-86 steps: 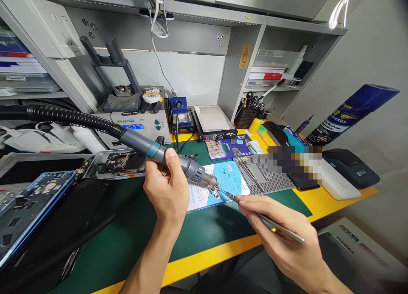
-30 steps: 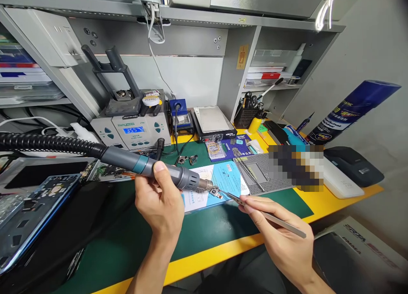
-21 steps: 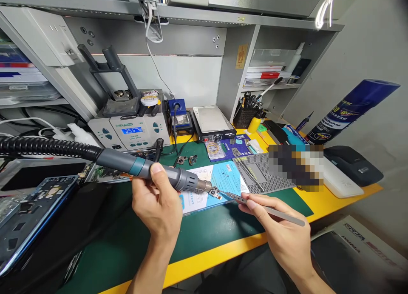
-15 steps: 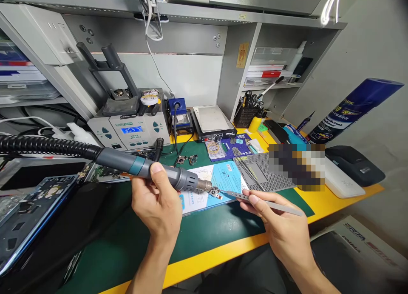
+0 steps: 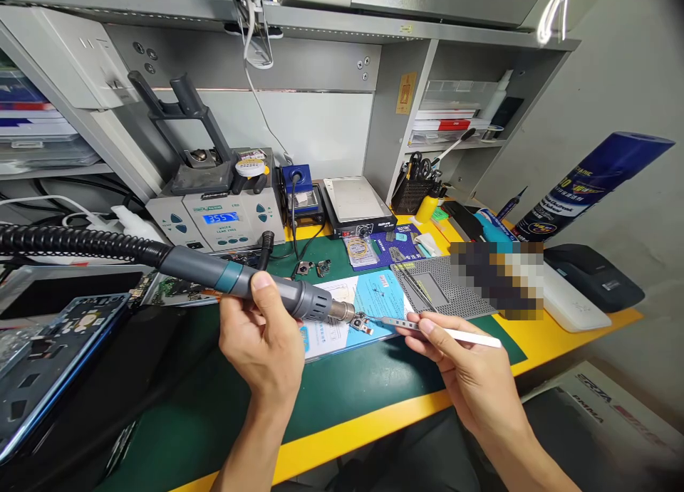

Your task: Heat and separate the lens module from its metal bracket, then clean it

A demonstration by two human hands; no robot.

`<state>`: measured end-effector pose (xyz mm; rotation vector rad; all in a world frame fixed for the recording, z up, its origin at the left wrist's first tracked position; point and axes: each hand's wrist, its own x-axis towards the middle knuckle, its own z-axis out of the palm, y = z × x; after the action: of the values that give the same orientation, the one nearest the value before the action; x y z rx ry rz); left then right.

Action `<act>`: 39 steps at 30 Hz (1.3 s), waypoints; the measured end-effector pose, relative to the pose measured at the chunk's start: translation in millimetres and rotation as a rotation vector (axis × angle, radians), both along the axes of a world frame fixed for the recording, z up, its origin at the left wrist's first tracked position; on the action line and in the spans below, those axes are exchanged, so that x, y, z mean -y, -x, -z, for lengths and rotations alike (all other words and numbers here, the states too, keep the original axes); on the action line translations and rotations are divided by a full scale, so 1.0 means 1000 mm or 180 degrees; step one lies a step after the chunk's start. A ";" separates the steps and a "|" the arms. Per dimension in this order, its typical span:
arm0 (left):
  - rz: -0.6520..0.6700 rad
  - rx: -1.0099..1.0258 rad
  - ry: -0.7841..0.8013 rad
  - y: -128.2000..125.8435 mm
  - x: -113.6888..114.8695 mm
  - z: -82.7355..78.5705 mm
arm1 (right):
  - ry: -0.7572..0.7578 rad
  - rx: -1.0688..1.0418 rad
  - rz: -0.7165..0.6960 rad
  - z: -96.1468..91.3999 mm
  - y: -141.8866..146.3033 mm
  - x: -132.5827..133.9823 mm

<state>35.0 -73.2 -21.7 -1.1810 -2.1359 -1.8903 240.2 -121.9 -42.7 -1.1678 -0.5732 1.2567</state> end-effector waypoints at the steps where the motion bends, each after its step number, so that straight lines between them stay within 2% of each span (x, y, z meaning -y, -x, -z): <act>1: -0.0009 0.0015 0.0002 0.000 0.000 0.000 | 0.0001 0.0020 0.0005 0.000 0.000 0.000; 13: 0.0092 -0.0011 -0.0205 -0.001 -0.003 0.002 | -0.0061 0.0288 -0.0036 -0.001 -0.001 0.000; 19: 0.0149 -0.0065 -0.0153 0.001 -0.002 0.004 | -0.0062 0.0284 -0.0010 -0.001 -0.001 0.000; 27: 0.0142 -0.0132 -0.0216 0.000 -0.002 0.000 | -0.0044 0.0283 -0.0060 -0.006 0.001 -0.003; 39: 0.0159 -0.0051 -0.0167 0.000 -0.001 0.000 | -0.0186 0.0509 -0.0291 -0.013 -0.014 -0.020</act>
<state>35.1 -71.7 -21.8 -1.2464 -2.0543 -1.9373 253.9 -102.2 -30.1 -1.2113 -0.7846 1.2222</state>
